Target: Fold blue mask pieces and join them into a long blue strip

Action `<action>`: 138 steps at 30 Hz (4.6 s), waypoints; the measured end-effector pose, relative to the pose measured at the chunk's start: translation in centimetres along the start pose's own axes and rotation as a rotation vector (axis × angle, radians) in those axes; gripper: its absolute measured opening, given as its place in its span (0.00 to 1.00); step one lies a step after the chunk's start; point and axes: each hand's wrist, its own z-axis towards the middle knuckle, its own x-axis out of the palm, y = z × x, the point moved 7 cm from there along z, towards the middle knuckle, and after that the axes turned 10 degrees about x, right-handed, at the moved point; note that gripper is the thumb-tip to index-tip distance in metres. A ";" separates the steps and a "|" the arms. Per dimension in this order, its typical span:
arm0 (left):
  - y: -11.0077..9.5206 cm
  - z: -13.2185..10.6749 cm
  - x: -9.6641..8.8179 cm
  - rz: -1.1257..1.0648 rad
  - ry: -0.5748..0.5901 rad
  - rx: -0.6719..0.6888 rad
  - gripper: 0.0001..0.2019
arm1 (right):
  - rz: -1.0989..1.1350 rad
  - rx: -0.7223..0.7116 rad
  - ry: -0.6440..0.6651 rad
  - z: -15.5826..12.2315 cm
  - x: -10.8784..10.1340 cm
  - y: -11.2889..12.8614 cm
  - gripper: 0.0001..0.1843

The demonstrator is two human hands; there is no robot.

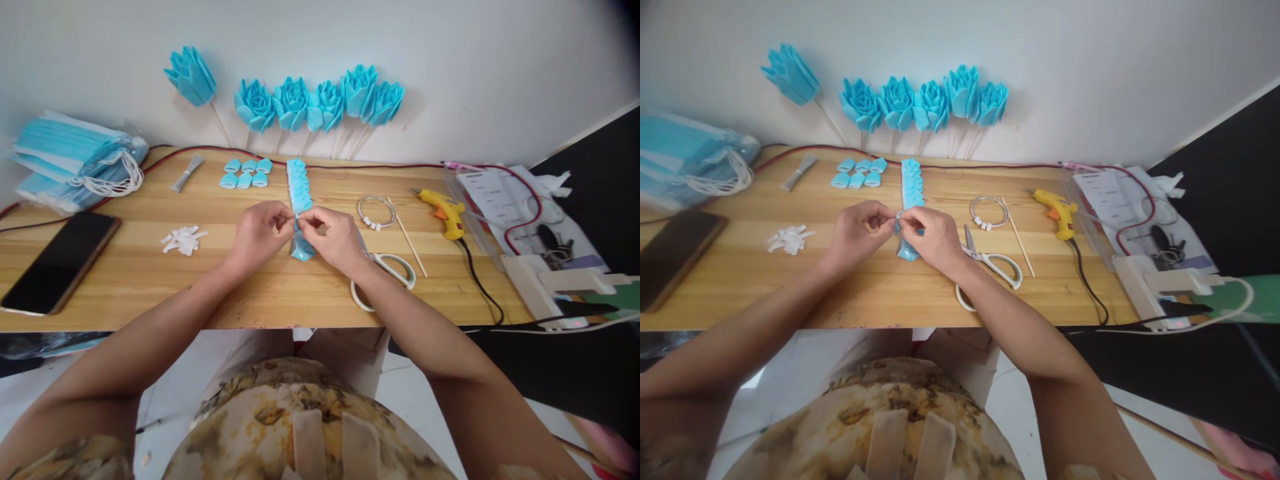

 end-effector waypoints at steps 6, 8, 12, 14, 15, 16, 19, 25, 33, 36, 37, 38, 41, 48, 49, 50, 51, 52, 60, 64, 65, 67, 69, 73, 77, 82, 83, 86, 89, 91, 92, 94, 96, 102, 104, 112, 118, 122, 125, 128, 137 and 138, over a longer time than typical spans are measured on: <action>0.0 0.0 -0.1 -0.028 0.000 -0.016 0.07 | -0.021 0.055 0.018 0.0 0.1 -0.3 0.06; 0.1 0.0 -0.1 -0.044 -0.005 -0.025 0.08 | -0.013 0.061 0.017 0.1 0.1 -0.3 0.07; 0.0 0.0 -0.2 -0.045 -0.008 -0.015 0.08 | 0.000 0.060 0.019 0.1 0.0 -0.3 0.07; 0.0 0.1 -0.2 -0.042 -0.014 -0.005 0.08 | -0.003 0.055 0.019 0.1 0.0 -0.3 0.07; 0.0 0.1 -0.2 -0.046 -0.018 -0.006 0.07 | -0.005 0.051 0.017 0.1 0.0 -0.3 0.07; 0.0 0.1 -0.2 -0.054 -0.020 -0.011 0.07 | -0.005 0.047 0.014 0.1 0.0 -0.3 0.07; 0.2 0.1 -0.1 -0.091 -0.012 -0.038 0.07 | 0.008 0.029 0.007 0.1 0.1 -0.2 0.07; 0.6 0.2 0.0 -0.118 -0.003 -0.073 0.07 | 0.002 0.043 0.012 0.1 0.1 -0.3 0.07; 1.0 0.2 -0.1 -0.153 -0.009 -0.113 0.09 | 0.088 0.111 0.023 0.2 0.0 -0.5 0.07; 1.2 0.4 -0.1 -0.164 -0.015 -0.106 0.09 | 0.159 0.184 0.016 0.5 0.0 -1.3 0.09; 1.4 0.6 -0.4 -0.157 -0.023 -0.106 0.09 | 0.189 0.211 0.014 0.6 0.0 -1.7 0.09; 1.7 0.8 -0.8 -0.144 -0.038 -0.109 0.08 | 0.221 0.238 0.011 0.7 -0.1 -2.2 0.10; 2.6 1.5 -4.0 -0.102 -0.137 -0.141 0.07 | 0.348 0.304 -0.002 1.2 -0.2 -3.5 0.11; 3.0 -1.4 -14.7 0.285 -0.143 -0.162 0.06 | 0.495 0.315 0.008 1.2 0.3 -4.2 0.09; 3.6 -2.3 -15.4 0.331 -0.113 -0.186 0.07 | 0.499 0.309 0.024 1.1 0.5 -4.1 0.08; 4.4 -3.4 -15.9 0.349 -0.086 -0.219 0.08 | 0.505 0.302 0.041 1.1 0.7 -3.9 0.08; 5.4 -4.3 -16.2 0.349 -0.051 -0.255 0.10 | 0.511 0.297 0.057 1.0 0.9 -3.7 0.07; 6.4 -5.2 -16.4 0.348 -0.037 -0.281 0.11 | 0.516 0.291 0.069 1.0 1.0 -3.6 0.07; 10.5 -7.2 -16.4 0.312 -0.007 -0.334 0.05 | 0.536 0.279 0.097 1.0 1.3 -3.4 0.04; 8.4 -6.5 -16.1 0.314 -0.071 -0.250 0.07 | 0.527 0.289 0.115 0.9 1.4 -3.2 0.04; 7.3 -6.1 -15.8 0.302 -0.098 -0.210 0.08 | 0.521 0.289 0.130 0.9 1.5 -3.0 0.04; 5.1 -5.1 -14.2 0.237 -0.099 -0.143 0.10 | 0.494 0.285 0.172 0.8 1.7 -2.7 0.05; 3.0 -4.0 -11.6 0.126 -0.013 -0.106 0.12 | 0.455 0.274 0.214 0.6 1.9 -2.4 0.06; 0.4 -1.7 -6.6 -0.001 0.126 -0.079 0.16 | 0.328 0.230 0.251 0.3 1.7 -1.7 0.09; 0.2 -0.2 -3.5 -0.027 0.258 -0.101 0.16 | 0.194 0.167 0.238 0.1 1.4 -1.0 0.08; 0.4 0.6 -2.2 -0.055 0.264 -0.149 0.09 | 0.352 0.229 0.259 0.4 1.2 -1.3 0.11; 0.4 0.8 -2.2 -0.069 0.227 -0.153 0.08 | 0.437 0.264 0.266 0.4 1.1 -1.5 0.13; 0.1 0.9 -2.4 -0.170 0.097 -0.169 0.06 | 0.618 0.346 0.287 0.7 0.9 -1.9 0.17; -0.2 0.9 -2.3 -0.277 0.004 -0.174 0.05 | 0.604 0.364 0.303 1.1 0.8 -1.9 0.15; -0.4 0.9 -2.2 -0.309 -0.032 -0.164 0.04 | 0.570 0.363 0.301 1.5 0.7 -1.9 0.12; -0.4 0.9 -2.1 -0.319 -0.044 -0.159 0.04 | 0.554 0.363 0.302 1.7 0.6 -1.8 0.11; -0.4 0.9 -2.0 -0.331 -0.060 -0.158 0.04 | 0.511 0.354 0.305 2.2 0.1 -1.5 0.09; -0.2 0.8 -2.0 -0.344 -0.064 -0.169 0.05 | 0.439 0.322 0.304 2.5 -0.9 -1.1 0.08; 0.7 -0.4 -0.9 -0.161 0.191 -0.130 0.07 | 0.189 0.256 0.455 0.5 -2.9 -0.9 0.09; 0.8 -1.1 -0.4 -0.063 0.307 -0.073 0.09 | 0.100 0.243 0.569 -1.2 -2.4 -1.2 0.09; 1.0 -2.7 1.4 0.153 0.508 0.184 0.14 | -0.098 0.235 0.634 -4.2 -1.3 -2.3 0.08; 0.6 -3.0 2.2 0.199 0.591 0.262 0.17 | -0.084 0.222 0.576 -3.0 -0.9 -2.9 0.05; 0.6 -2.7 1.4 0.059 0.508 0.122 0.13 | -0.126 0.135 0.537 -3.0 -0.7 -2.8 0.06; 0.8 -2.7 0.7 -0.056 0.399 -0.071 0.11 | -0.132 0.071 0.527 -3.2 -0.7 -2.5 0.08; 0.5 -2.9 1.1 -0.133 0.402 -0.154 0.12 | -0.138 0.054 0.511 -3.3 -0.8 -2.5 0.07; 0.1 -2.8 2.2 -0.096 0.430 -0.134 0.09 | -0.134 0.070 0.475 -3.3 -0.8 -2.8 0.09; 0.2 -2.8 2.1 -0.097 0.428 -0.140 0.09 | -0.135 0.073 0.473 -3.3 -0.9 -2.7 0.10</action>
